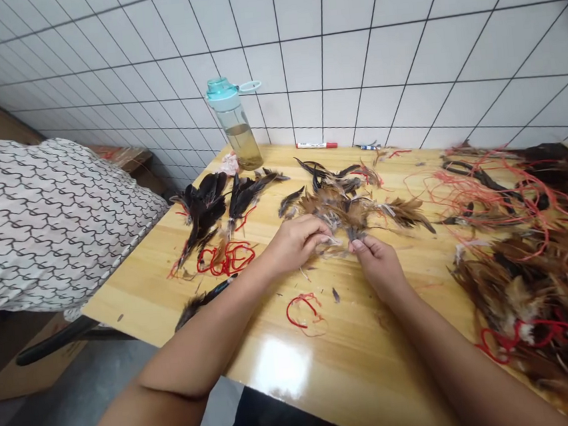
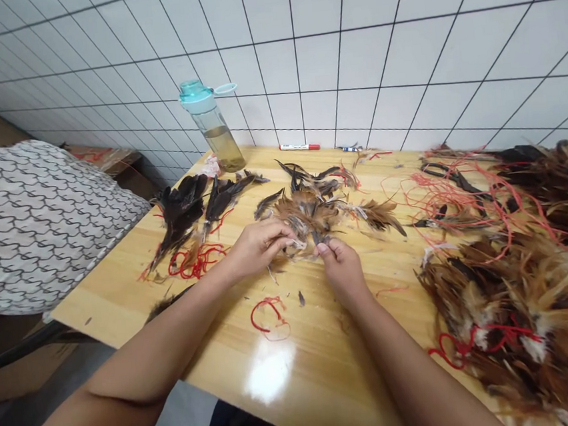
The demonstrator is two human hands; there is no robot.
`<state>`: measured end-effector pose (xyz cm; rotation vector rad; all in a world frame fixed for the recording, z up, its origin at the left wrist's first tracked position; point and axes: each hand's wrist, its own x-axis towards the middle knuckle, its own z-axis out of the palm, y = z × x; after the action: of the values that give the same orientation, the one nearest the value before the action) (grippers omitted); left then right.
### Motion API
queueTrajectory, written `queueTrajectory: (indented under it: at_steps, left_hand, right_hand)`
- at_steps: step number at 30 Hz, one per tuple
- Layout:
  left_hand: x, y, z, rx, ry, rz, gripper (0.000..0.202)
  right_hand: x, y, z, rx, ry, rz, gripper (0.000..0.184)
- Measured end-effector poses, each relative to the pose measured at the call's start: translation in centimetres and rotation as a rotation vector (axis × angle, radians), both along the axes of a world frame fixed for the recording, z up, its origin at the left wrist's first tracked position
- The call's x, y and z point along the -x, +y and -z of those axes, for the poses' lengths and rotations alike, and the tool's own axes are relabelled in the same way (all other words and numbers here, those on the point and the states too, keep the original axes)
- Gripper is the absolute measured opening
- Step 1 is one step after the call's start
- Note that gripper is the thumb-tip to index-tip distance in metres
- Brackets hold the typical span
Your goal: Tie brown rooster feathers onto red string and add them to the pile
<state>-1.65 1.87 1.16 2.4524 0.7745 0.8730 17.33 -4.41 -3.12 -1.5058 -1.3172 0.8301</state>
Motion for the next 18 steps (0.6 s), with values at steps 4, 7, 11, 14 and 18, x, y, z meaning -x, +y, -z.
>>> queueTrajectory:
  at_steps: [4,7,11,14,18]
  left_hand:
    - [-0.7,-0.5,0.4,-0.043,0.034,0.074,0.018]
    - [-1.0,-0.9,0.6,-0.070,0.093,0.083,0.022]
    - [-1.3,-1.1,0.6,-0.204,0.193,0.025,0.027]
    - [-1.4,-1.3,0.4,-0.288,0.241,0.021,0.029]
    - [-1.4,-1.5,0.3,-0.315,0.287,0.047,0.029]
  right_hand:
    - [0.2,0.1,0.0,-0.004,-0.031,-0.032,0.028]
    - [0.2,0.2,0.2,-0.012,-0.026,-0.049,0.031]
    - [0.1,0.3,0.3,-0.005,0.024,-0.086,0.031]
    - [0.2,0.3,0.2,0.023,0.073,-0.119,0.029]
    - [0.2,0.3,0.2,0.077,0.167,-0.196,0.021]
